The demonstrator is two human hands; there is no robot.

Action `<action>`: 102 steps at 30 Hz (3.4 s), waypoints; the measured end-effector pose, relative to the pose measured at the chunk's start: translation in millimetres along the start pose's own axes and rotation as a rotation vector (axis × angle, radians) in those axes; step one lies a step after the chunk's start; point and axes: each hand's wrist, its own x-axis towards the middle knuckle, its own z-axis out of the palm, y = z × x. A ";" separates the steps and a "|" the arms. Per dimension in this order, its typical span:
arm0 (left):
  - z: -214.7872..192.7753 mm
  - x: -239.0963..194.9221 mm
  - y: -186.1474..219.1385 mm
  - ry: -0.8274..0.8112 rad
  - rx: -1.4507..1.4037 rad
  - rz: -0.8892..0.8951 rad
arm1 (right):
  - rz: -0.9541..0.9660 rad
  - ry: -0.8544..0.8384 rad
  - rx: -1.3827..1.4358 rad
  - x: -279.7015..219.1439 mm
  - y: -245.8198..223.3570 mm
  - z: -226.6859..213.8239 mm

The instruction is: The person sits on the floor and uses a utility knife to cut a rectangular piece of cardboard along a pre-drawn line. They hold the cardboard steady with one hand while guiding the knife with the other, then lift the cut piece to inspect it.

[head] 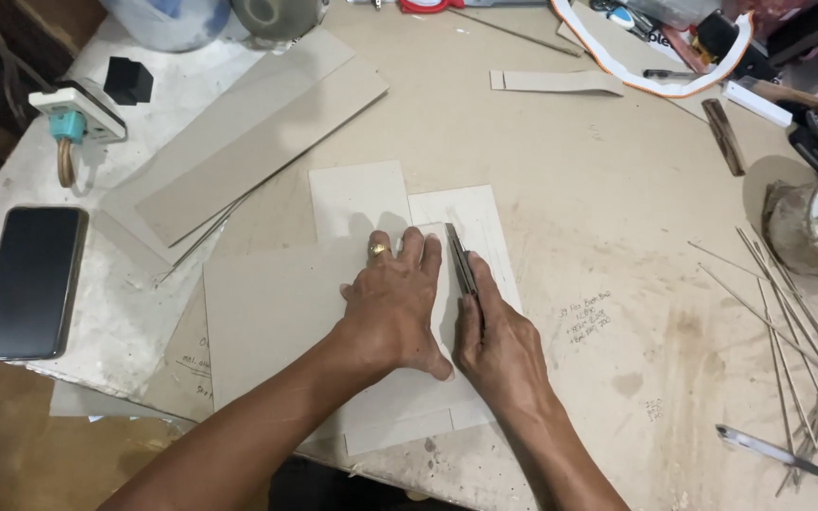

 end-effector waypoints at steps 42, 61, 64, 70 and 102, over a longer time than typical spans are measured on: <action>13.8 15.3 0.6 -0.034 0.108 -0.179 | 0.128 -0.155 -0.245 -160.2 29.0 -14.1; 10.8 2.2 1.7 0.022 0.038 -0.135 | 0.250 0.002 0.005 -102.3 31.8 -20.0; 9.1 0.8 2.7 0.007 0.017 -0.152 | 0.007 0.039 -0.002 -58.1 31.0 -5.5; -4.6 -5.5 2.1 0.017 0.025 0.011 | -0.015 0.036 0.017 -12.3 -7.3 -7.6; 0.7 3.4 1.0 -0.002 0.009 -0.006 | 0.028 -0.175 -0.120 9.9 -52.2 -48.6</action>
